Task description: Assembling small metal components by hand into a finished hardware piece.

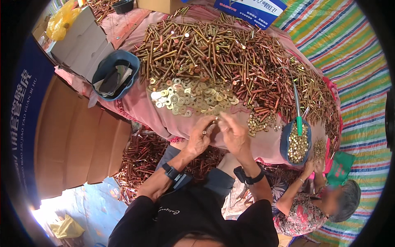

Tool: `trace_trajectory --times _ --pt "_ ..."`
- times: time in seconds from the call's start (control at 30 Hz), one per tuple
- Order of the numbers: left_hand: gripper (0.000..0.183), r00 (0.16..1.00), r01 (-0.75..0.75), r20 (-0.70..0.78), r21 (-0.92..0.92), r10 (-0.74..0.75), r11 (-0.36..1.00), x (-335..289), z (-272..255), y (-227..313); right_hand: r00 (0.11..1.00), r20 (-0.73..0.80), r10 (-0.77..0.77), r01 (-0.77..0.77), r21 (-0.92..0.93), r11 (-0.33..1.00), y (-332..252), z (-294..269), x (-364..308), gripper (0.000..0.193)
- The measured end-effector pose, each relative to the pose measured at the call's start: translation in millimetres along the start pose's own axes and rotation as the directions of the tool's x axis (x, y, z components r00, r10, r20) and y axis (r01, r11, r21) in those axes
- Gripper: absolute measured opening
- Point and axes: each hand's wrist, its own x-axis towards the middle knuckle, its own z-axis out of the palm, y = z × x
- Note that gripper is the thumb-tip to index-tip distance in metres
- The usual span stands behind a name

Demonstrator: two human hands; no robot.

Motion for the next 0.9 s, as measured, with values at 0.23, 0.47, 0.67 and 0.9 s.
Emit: trace_trajectory --times 0.23,0.47,0.67,0.9 --pt "0.031 0.982 0.186 0.005 -0.187 -0.189 0.964 -1.6 10.2 0.9 0.945 -0.306 0.114 -0.165 -0.148 0.975 97.8 -58.5 14.1 0.023" --pt "0.04 0.979 0.198 -0.007 -0.195 -0.203 0.961 7.3 7.4 19.7 0.975 -0.218 -0.045 -0.088 -0.562 0.823 108.0 -51.3 52.6 0.023" --pt "0.043 0.993 0.116 -0.017 -0.114 -0.118 0.987 5.3 2.1 7.2 0.99 -0.075 -0.12 0.036 -0.684 0.729 104.6 -51.5 66.2 0.019" --pt "0.039 0.995 0.091 -0.033 -0.129 -0.096 0.987 5.4 4.6 4.1 0.998 0.036 0.056 -0.022 -0.621 0.784 87.4 -55.1 70.3 0.016"
